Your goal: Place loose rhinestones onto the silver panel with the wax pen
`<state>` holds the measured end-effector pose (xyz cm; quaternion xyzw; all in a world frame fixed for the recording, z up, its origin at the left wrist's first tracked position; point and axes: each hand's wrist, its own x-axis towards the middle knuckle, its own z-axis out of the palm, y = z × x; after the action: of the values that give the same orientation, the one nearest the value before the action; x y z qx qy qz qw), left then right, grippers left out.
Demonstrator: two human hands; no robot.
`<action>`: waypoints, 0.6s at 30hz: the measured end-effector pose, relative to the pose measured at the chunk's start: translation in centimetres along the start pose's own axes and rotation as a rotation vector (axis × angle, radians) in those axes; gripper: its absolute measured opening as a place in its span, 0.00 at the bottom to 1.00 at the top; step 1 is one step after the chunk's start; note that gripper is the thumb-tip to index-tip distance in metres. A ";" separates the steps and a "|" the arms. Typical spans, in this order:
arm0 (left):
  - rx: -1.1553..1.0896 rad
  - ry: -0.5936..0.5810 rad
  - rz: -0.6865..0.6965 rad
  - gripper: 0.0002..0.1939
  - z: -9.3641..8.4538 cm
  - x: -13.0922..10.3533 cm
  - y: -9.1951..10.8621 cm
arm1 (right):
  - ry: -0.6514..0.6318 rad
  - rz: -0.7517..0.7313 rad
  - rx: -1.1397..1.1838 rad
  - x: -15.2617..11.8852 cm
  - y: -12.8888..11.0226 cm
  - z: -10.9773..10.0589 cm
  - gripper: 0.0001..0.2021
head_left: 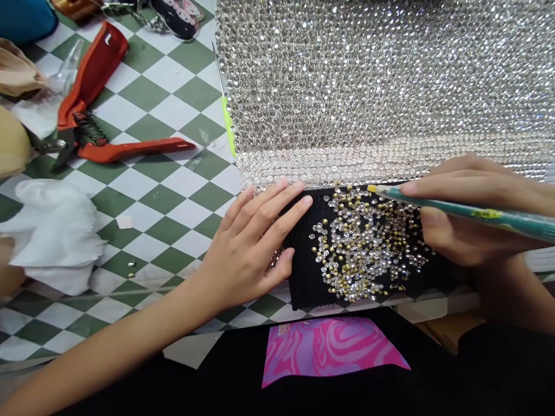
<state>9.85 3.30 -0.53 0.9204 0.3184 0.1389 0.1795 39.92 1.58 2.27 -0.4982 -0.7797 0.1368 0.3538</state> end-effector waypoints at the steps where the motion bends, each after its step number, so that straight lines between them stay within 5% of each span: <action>1: 0.002 -0.003 0.001 0.35 0.0 0.0 0.0 | 0.002 -0.043 0.017 0.1 -0.1 0.1 0.24; 10: 0.024 -0.022 -0.005 0.34 0.0 0.0 0.0 | 0.014 -0.086 0.021 0.3 0.1 0.6 0.24; 15: 0.018 -0.019 -0.009 0.36 0.0 0.0 0.0 | 0.307 -0.124 -0.040 0.6 2.5 0.5 0.22; 18: 0.011 -0.017 -0.009 0.36 0.0 0.0 0.0 | 0.333 -0.134 -0.104 0.6 4.1 0.8 0.20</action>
<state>9.82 3.30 -0.58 0.9210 0.3219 0.1283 0.1778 42.00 4.17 -0.36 -0.4786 -0.7477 -0.0120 0.4602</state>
